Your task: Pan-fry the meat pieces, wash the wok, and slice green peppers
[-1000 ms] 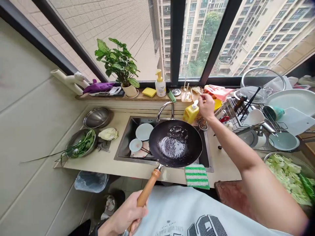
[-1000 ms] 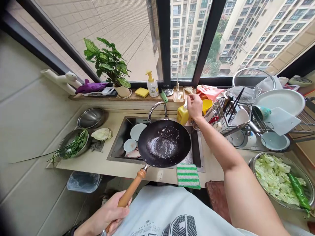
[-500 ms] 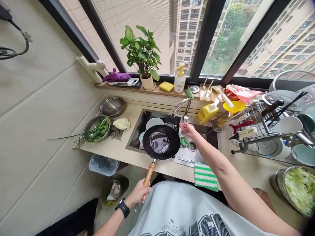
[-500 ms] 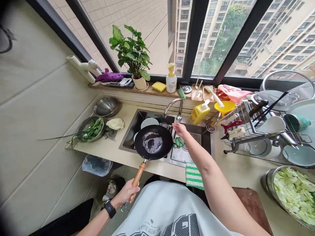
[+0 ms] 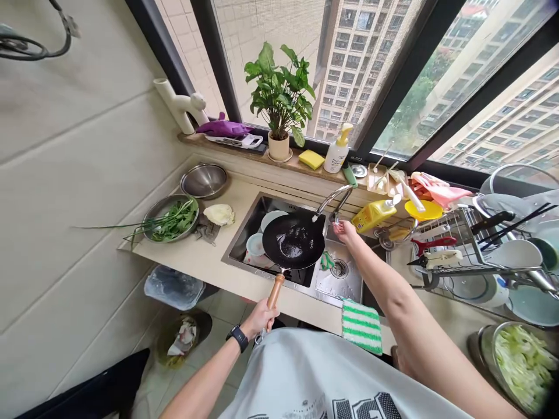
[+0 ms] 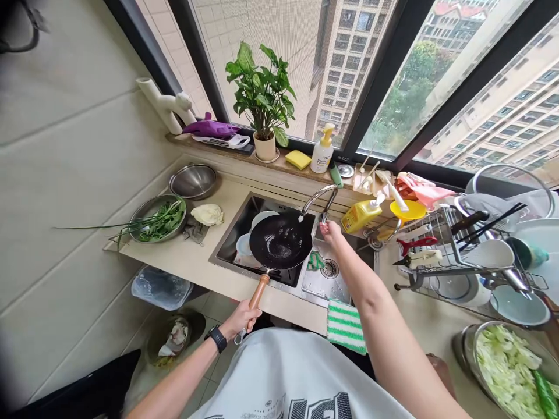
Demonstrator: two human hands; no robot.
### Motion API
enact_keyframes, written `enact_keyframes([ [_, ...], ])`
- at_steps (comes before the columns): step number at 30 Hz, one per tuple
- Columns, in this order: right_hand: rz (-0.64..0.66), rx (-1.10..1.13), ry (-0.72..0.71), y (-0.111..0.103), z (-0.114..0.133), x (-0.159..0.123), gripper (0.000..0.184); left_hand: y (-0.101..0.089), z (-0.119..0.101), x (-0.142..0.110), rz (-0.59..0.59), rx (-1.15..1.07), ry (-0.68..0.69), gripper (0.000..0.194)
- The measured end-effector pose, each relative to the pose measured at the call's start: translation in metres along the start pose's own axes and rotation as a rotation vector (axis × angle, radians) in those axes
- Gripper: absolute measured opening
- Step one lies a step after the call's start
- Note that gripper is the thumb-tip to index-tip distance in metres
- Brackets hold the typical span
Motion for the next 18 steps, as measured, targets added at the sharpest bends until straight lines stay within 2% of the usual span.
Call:
enact_keyframes([
  [4,-0.046,0.032,0.065,-0.010,0.001,0.010,0.020,0.002,-0.009,-0.003,0.010,-0.030,-0.009,0.041],
  [8,-0.024,0.037,0.097,-0.017,-0.006,0.006,0.017,0.003,-0.012,-0.010,0.009,-0.052,-0.031,0.041],
  [18,0.012,-0.009,0.131,-0.018,-0.006,0.003,0.014,-0.001,-0.006,-0.013,-0.037,-0.048,-0.094,0.043],
])
Point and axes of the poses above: each hand's wrist, its own x-axis towards the middle knuckle, its own y-axis out of the palm, z = x × y, the point moved 5 cm from there along x, towards the middle knuckle, and after that the axes turned 5 degrees about -z, right-handed, at the moved point
